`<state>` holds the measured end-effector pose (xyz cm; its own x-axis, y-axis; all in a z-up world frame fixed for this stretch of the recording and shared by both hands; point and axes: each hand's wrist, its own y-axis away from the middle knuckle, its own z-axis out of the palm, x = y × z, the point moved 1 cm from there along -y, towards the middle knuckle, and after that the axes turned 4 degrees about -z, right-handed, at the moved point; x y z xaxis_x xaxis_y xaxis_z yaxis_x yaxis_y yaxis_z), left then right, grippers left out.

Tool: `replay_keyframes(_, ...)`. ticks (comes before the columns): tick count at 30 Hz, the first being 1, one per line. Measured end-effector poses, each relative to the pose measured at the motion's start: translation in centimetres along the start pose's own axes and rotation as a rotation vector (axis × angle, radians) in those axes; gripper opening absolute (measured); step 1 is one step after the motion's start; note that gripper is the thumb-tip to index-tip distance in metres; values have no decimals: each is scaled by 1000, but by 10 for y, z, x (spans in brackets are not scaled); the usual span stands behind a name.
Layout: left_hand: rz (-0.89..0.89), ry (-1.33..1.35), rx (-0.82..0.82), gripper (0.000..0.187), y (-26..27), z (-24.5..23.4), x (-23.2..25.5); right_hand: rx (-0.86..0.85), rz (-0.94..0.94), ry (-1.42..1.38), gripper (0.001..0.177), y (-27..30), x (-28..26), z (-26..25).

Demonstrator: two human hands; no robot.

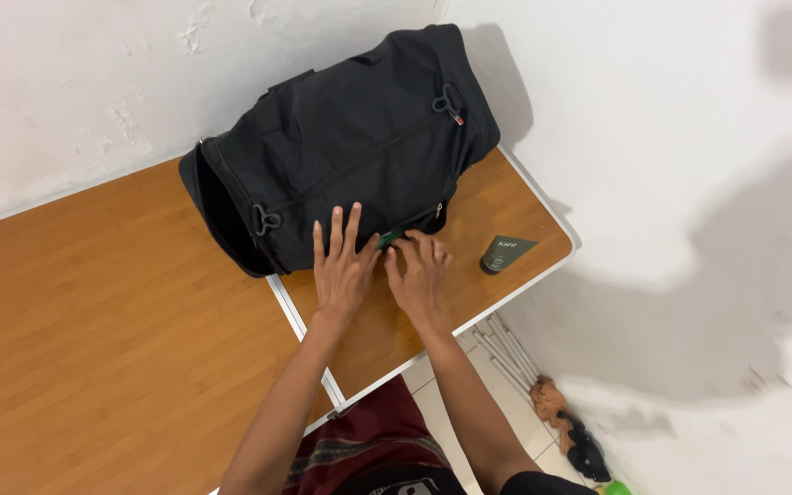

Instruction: The person unzips a black duffel bag, removes several toiletries and a black shirt, and then folds the shirt and a child-sized onesie on a wooden table.

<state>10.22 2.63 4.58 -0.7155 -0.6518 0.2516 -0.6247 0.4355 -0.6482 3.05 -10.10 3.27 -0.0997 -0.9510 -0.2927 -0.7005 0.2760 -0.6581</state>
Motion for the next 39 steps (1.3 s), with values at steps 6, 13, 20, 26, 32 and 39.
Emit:
replay_keyframes(6,-44,-33,-76,28,-3,-1,-1,-30,17,49,11,-10,8,2)
replay_keyframes(13,-20,-2,-51,24,5,4,-5,-94,-14,45,15,-16,0,-2)
replay_keyframes(20,-5,-61,-45,16,10,8,-5,-211,-6,70,16,-17,-1,7)
replay_keyframes(26,-9,10,41,21,13,1,-9,-128,-26,19,13,-13,1,3)
replay_keyframes(32,4,-9,157,23,19,-15,-9,-11,-133,-27,11,0,0,2)
replay_keyframes(39,-45,29,206,22,40,-38,-7,19,-209,-105,10,15,-7,-5)
